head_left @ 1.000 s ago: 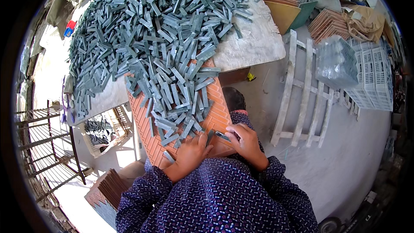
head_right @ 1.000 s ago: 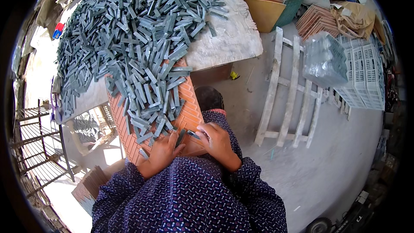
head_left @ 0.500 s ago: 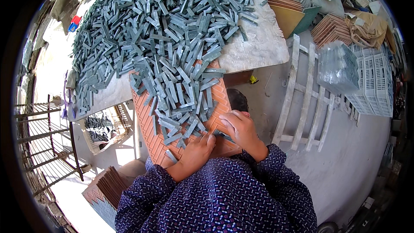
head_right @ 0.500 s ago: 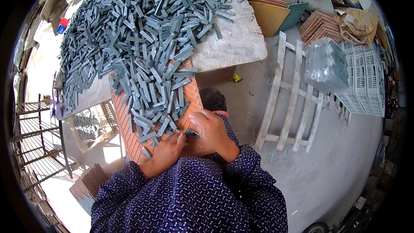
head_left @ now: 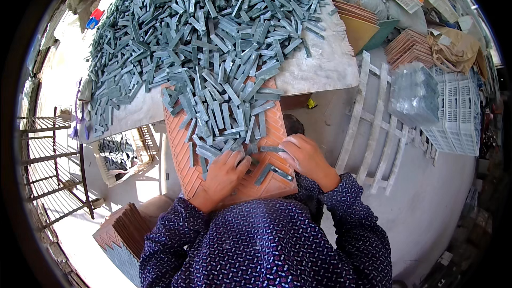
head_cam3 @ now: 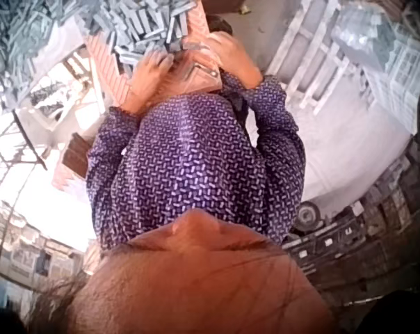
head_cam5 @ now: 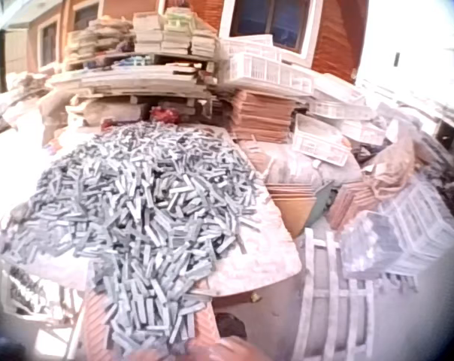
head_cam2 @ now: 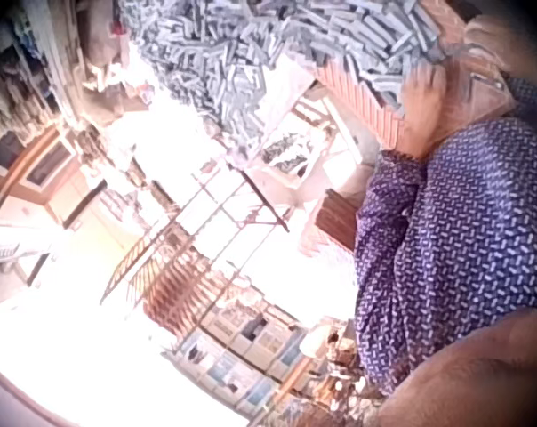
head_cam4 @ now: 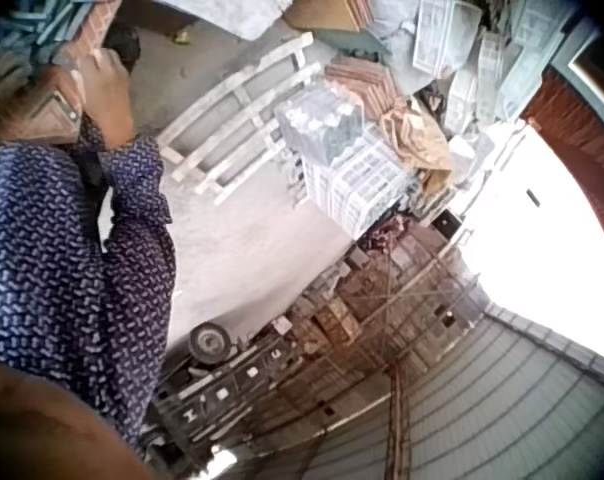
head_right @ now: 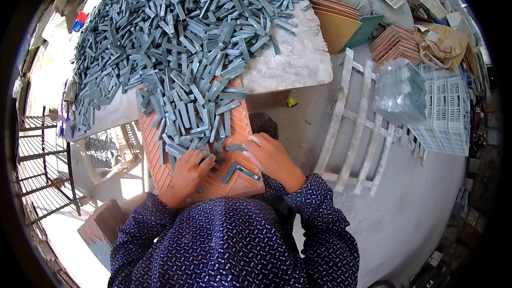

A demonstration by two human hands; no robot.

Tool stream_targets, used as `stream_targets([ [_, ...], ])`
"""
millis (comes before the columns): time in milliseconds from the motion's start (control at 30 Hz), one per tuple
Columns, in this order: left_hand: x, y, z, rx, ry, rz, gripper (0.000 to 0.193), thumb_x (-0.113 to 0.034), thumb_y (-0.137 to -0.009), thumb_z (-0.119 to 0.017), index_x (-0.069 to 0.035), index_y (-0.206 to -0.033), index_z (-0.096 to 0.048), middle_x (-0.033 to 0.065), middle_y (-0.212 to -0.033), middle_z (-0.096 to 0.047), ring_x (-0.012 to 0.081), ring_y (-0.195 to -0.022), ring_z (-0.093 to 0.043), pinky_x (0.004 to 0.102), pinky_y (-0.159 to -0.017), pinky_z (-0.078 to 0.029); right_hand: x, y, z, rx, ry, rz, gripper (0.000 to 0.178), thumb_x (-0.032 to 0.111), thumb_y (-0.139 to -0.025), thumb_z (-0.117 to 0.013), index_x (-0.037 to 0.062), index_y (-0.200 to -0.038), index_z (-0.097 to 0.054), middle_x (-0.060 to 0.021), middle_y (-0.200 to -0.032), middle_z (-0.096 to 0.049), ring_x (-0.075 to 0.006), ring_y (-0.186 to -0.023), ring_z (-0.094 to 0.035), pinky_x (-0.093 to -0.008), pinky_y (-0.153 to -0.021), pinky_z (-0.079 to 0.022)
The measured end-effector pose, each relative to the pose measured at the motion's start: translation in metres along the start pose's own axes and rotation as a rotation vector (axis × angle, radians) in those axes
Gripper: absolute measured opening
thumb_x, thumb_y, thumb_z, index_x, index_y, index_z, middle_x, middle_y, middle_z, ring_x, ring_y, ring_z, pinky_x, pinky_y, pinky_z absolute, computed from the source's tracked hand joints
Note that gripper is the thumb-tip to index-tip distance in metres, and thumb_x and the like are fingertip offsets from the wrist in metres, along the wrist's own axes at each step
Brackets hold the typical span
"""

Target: The person arranges small gray rectangular tiles on a flat board in a herringbone pattern. They pick tiles from a large pile on the table and place them one by one, pressing them into position to form a continuous pattern.

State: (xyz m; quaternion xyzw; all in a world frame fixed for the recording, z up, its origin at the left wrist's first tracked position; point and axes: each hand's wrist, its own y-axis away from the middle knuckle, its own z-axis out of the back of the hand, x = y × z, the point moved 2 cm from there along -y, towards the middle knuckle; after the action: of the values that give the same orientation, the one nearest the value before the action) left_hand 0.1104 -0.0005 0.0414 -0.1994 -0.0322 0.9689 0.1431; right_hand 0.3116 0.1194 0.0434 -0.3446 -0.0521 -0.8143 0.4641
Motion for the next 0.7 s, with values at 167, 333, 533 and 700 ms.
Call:
stream_targets([
  [167, -0.009, -0.007, -0.002, -0.089, 0.013, 0.011, 0.033, -0.012, -0.075, -0.059, -0.008, -0.108, -0.061, 0.0072, -0.096, -0.054, 0.0239, -0.085, -0.053, 0.0341, -0.069, -0.046, 0.020, 0.055, -0.009, -0.031, -0.084, -0.324, 0.022, 0.006, -0.075, -0.070, 0.0035, -0.094, -0.061, -0.0118, -0.088, -0.059, -0.0313, -0.077, -0.061, -0.0370, -0.066, -0.050],
  [333, -0.020, -0.013, -0.006, -0.025, -0.115, 0.097, 0.033, -0.012, -0.074, -0.058, -0.009, -0.106, -0.061, 0.0076, -0.099, -0.053, 0.0236, -0.087, -0.053, 0.0338, -0.067, -0.045, 0.034, 0.063, -0.013, -0.136, -0.139, -0.385, 0.022, 0.005, -0.075, -0.069, 0.0038, -0.097, -0.062, -0.0118, -0.086, -0.058, -0.0313, -0.077, -0.060, -0.0372, -0.066, -0.049],
  [533, -0.014, -0.022, -0.006, 0.023, -0.092, -0.021, 0.029, -0.012, -0.074, -0.060, -0.007, -0.102, -0.061, 0.0086, -0.100, -0.053, 0.0250, -0.088, -0.053, 0.0349, -0.071, -0.047, 0.033, 0.057, -0.017, -0.097, -0.124, -0.454, 0.019, 0.005, -0.077, -0.069, 0.0028, -0.095, -0.064, -0.0135, -0.088, -0.061, -0.0324, -0.077, -0.062, -0.0363, -0.068, -0.050],
  [700, -0.008, -0.021, 0.003, -0.070, 0.115, -0.010, 0.027, -0.014, -0.076, -0.057, -0.006, -0.101, -0.060, 0.0098, -0.106, -0.056, 0.0257, -0.094, -0.055, 0.0360, -0.076, -0.049, 0.029, 0.038, -0.016, -0.020, -0.145, -0.497, 0.018, 0.006, -0.075, -0.070, 0.0039, -0.092, -0.064, -0.0127, -0.086, -0.060, -0.0318, -0.077, -0.061, -0.0358, -0.066, -0.049],
])
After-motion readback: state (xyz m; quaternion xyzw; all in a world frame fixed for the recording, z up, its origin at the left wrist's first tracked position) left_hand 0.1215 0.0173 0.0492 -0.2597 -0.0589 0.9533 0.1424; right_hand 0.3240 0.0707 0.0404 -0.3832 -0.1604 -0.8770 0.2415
